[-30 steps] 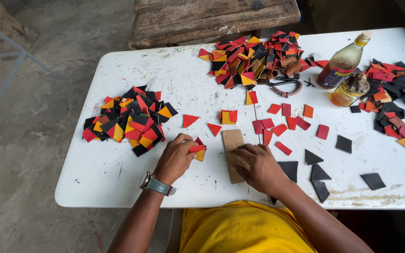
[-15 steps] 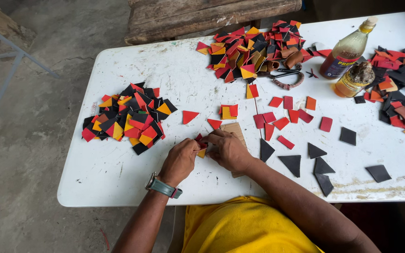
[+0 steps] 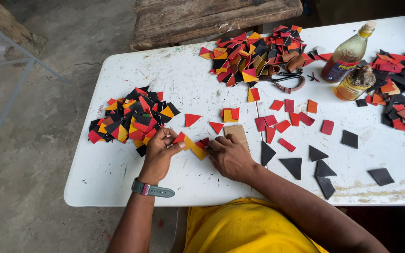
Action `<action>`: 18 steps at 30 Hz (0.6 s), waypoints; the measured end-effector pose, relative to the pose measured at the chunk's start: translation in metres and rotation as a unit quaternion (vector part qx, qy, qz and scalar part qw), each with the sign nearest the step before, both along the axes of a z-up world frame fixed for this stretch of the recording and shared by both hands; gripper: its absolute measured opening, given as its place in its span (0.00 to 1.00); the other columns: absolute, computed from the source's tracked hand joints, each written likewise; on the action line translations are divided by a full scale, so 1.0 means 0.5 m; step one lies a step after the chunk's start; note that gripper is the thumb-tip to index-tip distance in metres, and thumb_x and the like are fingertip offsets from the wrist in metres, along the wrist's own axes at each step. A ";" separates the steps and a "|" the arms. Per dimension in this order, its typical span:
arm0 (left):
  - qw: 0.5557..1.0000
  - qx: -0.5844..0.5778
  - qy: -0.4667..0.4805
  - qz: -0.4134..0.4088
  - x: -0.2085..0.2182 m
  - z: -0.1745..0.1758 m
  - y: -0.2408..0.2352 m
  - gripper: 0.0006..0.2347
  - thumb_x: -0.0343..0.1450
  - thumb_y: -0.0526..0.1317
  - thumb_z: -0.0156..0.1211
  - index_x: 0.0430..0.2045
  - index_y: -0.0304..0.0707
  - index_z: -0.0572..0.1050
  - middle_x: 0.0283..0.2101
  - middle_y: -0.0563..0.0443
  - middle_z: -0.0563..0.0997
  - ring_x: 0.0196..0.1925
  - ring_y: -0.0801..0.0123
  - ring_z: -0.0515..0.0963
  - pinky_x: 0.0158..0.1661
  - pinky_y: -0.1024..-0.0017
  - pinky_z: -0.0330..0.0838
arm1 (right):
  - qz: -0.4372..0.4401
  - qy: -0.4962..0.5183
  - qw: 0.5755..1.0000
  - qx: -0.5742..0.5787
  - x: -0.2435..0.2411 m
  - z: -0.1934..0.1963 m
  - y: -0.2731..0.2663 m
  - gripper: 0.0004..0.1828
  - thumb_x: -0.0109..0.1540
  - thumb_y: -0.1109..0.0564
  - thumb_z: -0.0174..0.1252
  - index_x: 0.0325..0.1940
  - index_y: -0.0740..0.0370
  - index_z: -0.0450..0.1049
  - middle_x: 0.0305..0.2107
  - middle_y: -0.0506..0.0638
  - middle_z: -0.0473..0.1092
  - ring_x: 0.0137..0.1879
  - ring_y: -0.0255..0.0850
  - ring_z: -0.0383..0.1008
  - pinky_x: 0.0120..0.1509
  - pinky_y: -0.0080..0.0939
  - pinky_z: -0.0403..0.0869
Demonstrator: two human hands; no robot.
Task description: The person assembles small colored rubber pieces by hand on a white table. They pick up triangular and rectangular pieces, align them, and press them together to form layered units, placing finished units into a growing pile.
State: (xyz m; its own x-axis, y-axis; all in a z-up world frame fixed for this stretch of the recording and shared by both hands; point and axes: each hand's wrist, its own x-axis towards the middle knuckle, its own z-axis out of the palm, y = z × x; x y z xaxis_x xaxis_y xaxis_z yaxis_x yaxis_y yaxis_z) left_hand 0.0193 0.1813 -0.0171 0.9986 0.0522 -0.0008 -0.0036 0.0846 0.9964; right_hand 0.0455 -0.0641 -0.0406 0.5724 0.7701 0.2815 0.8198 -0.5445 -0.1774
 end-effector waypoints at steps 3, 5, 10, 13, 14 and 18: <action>0.998 0.044 0.030 -0.042 0.019 0.053 -0.026 0.09 0.68 0.29 0.64 0.38 0.30 0.72 0.36 0.47 0.83 0.39 0.73 0.82 0.41 0.75 0.79 | 0.000 -0.016 1.000 -0.007 0.001 -0.013 0.001 0.20 0.68 0.50 0.51 0.60 0.61 0.73 0.52 0.55 0.72 0.60 0.46 0.70 0.68 0.56 0.62; 0.991 0.084 0.052 -0.091 0.039 0.076 -0.060 0.07 0.68 0.30 0.65 0.37 0.29 0.74 0.36 0.47 0.82 0.38 0.71 0.82 0.38 0.73 0.80 | -0.006 -0.018 1.000 -0.007 0.000 -0.017 -0.002 0.23 0.67 0.51 0.51 0.64 0.62 0.69 0.52 0.56 0.72 0.62 0.48 0.70 0.69 0.60 0.61; 0.961 0.217 -0.010 -0.168 0.124 0.054 -0.161 0.07 0.67 0.32 0.68 0.34 0.28 0.78 0.35 0.47 0.84 0.38 0.74 0.83 0.36 0.75 0.80 | 0.001 0.024 0.998 0.063 -0.047 -0.002 -0.036 0.25 0.63 0.50 0.54 0.62 0.62 0.68 0.58 0.65 0.69 0.66 0.55 0.66 0.70 0.59 0.62; 0.951 0.218 0.029 -0.217 0.158 0.017 -0.201 0.06 0.66 0.33 0.69 0.31 0.29 0.79 0.32 0.49 0.85 0.35 0.75 0.83 0.34 0.74 0.80 | 0.029 0.059 0.991 0.114 -0.092 0.029 -0.094 0.24 0.59 0.49 0.60 0.57 0.61 0.73 0.62 0.66 0.67 0.67 0.56 0.64 0.68 0.58 0.61; 0.949 0.196 0.062 -0.238 0.161 0.004 -0.210 0.06 0.66 0.33 0.69 0.31 0.30 0.79 0.31 0.49 0.84 0.33 0.74 0.84 0.33 0.73 0.81 | 0.034 0.101 0.987 0.117 -0.108 0.036 -0.119 0.23 0.60 0.49 0.61 0.56 0.60 0.74 0.62 0.63 0.68 0.67 0.54 0.64 0.68 0.58 0.61; 0.902 0.360 0.071 -0.230 0.153 -0.033 -0.225 0.06 0.62 0.34 0.72 0.27 0.33 0.81 0.29 0.49 0.86 0.32 0.70 0.85 0.36 0.69 0.80 | -0.070 0.180 0.981 0.019 -0.143 0.041 -0.192 0.19 0.61 0.51 0.59 0.56 0.55 0.76 0.59 0.48 0.71 0.66 0.45 0.66 0.66 0.53 0.62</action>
